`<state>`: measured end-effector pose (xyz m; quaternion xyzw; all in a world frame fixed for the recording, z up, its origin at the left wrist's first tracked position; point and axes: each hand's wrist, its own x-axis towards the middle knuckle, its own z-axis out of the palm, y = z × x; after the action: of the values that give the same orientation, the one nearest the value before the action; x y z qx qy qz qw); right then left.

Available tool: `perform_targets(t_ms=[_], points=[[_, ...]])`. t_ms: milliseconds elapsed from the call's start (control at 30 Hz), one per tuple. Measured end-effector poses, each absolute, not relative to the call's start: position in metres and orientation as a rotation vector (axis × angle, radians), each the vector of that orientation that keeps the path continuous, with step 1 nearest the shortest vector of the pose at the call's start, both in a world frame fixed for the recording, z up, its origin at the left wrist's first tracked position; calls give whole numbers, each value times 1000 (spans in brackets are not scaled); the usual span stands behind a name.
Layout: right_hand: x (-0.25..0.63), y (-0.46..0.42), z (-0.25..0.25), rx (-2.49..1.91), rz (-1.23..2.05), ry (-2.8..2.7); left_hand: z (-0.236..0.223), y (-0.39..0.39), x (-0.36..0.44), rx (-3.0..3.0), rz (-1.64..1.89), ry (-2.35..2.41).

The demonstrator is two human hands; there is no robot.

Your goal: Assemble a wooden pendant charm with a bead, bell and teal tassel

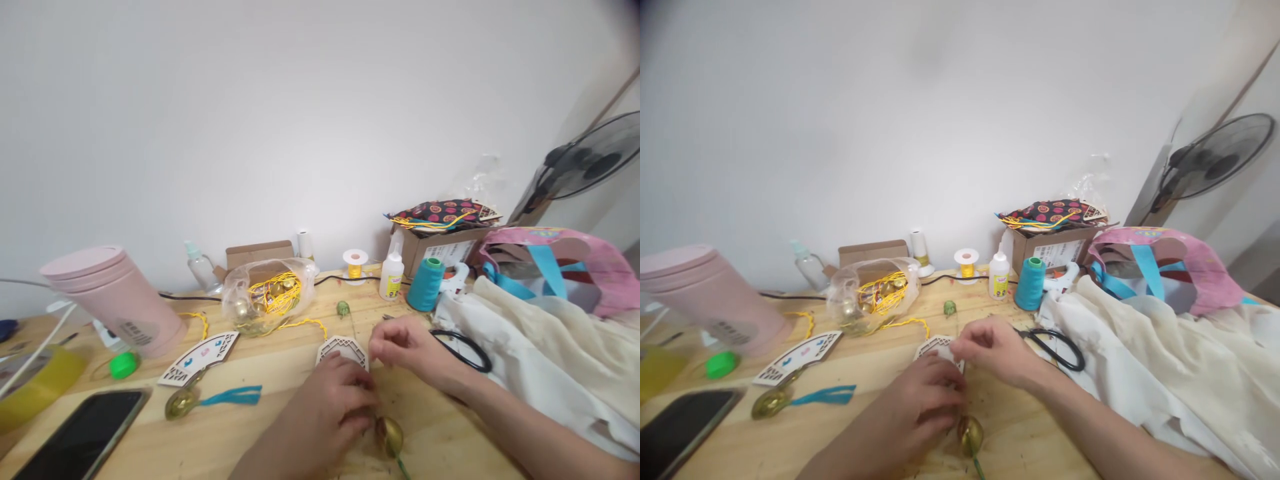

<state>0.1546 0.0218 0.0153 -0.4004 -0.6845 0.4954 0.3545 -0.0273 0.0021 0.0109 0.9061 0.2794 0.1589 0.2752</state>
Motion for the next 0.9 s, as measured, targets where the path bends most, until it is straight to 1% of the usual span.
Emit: perform_targets(t_ms=[133,200,267,633,733,833,900], points=[[158,13,23,-1263,955,-2371,6,1,-23,2523,462,795],[155,8,26,-1259,848,-2532,5,0,-22,2538,464,805],[151,5,28,-1202,807,-2636,5,-1,-21,2533,459,812],[147,1,29,-1278,866,-2639,11,1,-22,2471,417,815],[149,0,28,-1260,926,-2617,13,1,-24,2424,429,794],[153,3,24,-1180,1067,-2564,15,3,-30,2298,551,779],[155,9,19,-1186,1070,-2478,16,7,-35,2215,689,868]])
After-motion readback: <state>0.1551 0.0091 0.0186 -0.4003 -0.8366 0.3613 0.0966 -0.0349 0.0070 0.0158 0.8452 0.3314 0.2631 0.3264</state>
